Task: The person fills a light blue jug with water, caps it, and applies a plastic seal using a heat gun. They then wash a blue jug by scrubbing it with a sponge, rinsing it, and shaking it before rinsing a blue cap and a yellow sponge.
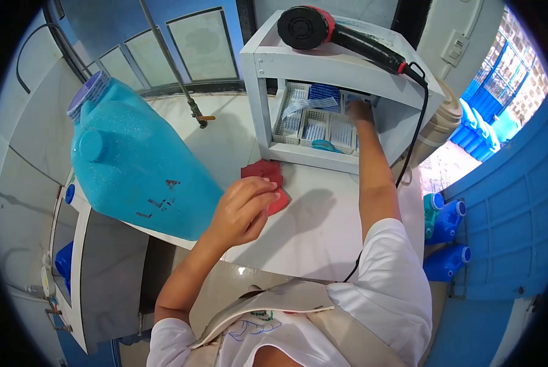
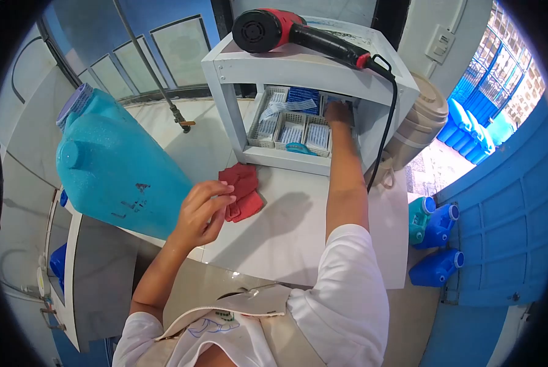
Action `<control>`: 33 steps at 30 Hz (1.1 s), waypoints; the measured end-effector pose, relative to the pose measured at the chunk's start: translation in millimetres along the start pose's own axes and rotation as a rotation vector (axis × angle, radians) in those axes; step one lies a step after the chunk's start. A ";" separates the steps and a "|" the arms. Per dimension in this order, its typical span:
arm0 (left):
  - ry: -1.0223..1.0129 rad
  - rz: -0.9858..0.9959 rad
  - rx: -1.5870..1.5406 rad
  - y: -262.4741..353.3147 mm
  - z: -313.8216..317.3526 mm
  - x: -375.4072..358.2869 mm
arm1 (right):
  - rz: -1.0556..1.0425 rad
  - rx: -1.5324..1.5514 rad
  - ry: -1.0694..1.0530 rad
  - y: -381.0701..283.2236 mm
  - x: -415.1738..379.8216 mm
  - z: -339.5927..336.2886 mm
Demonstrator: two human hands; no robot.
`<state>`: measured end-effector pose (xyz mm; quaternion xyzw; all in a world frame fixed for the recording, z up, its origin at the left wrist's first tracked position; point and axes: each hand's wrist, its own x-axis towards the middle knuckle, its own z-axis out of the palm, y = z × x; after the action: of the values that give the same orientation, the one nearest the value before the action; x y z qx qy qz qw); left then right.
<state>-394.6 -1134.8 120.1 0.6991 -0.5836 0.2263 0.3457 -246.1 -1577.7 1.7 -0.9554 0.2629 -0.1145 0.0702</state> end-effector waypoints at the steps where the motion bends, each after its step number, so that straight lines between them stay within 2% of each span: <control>1: 0.010 -0.067 -0.044 -2.3 4.3 1.1 | -0.006 0.005 -0.004 -4.1 0.0 -2.9; 3: 0.019 -0.140 -0.089 -3.9 12.3 1.9 | 0.123 0.049 0.032 -7.9 -2.8 -3.2; 7: 0.110 -0.304 -0.129 -9.0 23.7 9.9 | -0.025 0.085 0.143 -4.3 -11.3 -19.4; 9: 0.166 -0.352 -0.129 -7.2 29.0 21.9 | -0.140 0.372 0.717 -24.1 -45.3 -33.1; 11: 0.313 -0.631 -0.362 -3.1 31.2 40.4 | -0.211 0.981 0.526 -78.3 -120.9 -82.5; 12: 0.322 -0.633 -0.355 -5.3 31.2 48.0 | -0.299 1.076 0.470 -100.9 -148.3 -93.8; 14: 0.391 -0.810 -0.482 -10.2 27.5 59.1 | -0.451 1.198 0.366 -137.7 -201.3 -118.1; 16: 0.368 -0.828 -0.547 -7.2 14.6 63.2 | -0.525 1.230 0.314 -160.4 -238.4 -139.6; 18: 0.349 -0.847 -0.612 -0.3 0.3 61.2 | -0.679 1.437 0.180 -174.5 -259.0 -151.6; 20: 0.384 -0.768 -0.882 7.2 -15.6 54.4 | -0.672 1.553 0.122 -186.3 -272.5 -164.7; 22: 0.408 -0.762 -0.862 19.5 -32.3 50.7 | -0.666 1.746 0.005 -198.6 -283.1 -175.0; 25: 0.456 -0.755 -0.803 29.1 -53.9 41.3 | -0.687 1.779 -0.133 -209.9 -292.4 -189.0; 27: 0.496 -0.756 -0.750 35.0 -67.0 35.9 | -0.659 1.797 -0.130 -219.1 -298.7 -196.7; 29: 0.489 -0.759 -0.568 43.4 -79.8 30.9 | -0.478 1.658 -0.209 -226.6 -300.5 -198.1; 30: 0.503 -0.762 -0.555 47.2 -85.7 28.8 | -0.502 1.684 -0.135 -233.8 -305.9 -202.1; 33: 0.552 -0.773 -0.363 57.6 -103.5 23.9 | -0.611 1.734 -0.126 -250.5 -320.3 -215.9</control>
<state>-436.4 -1077.8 218.2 0.7065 -0.1992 0.1531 0.6616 -447.1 -1214.3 200.3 -0.6009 -0.1829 -0.2326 0.7425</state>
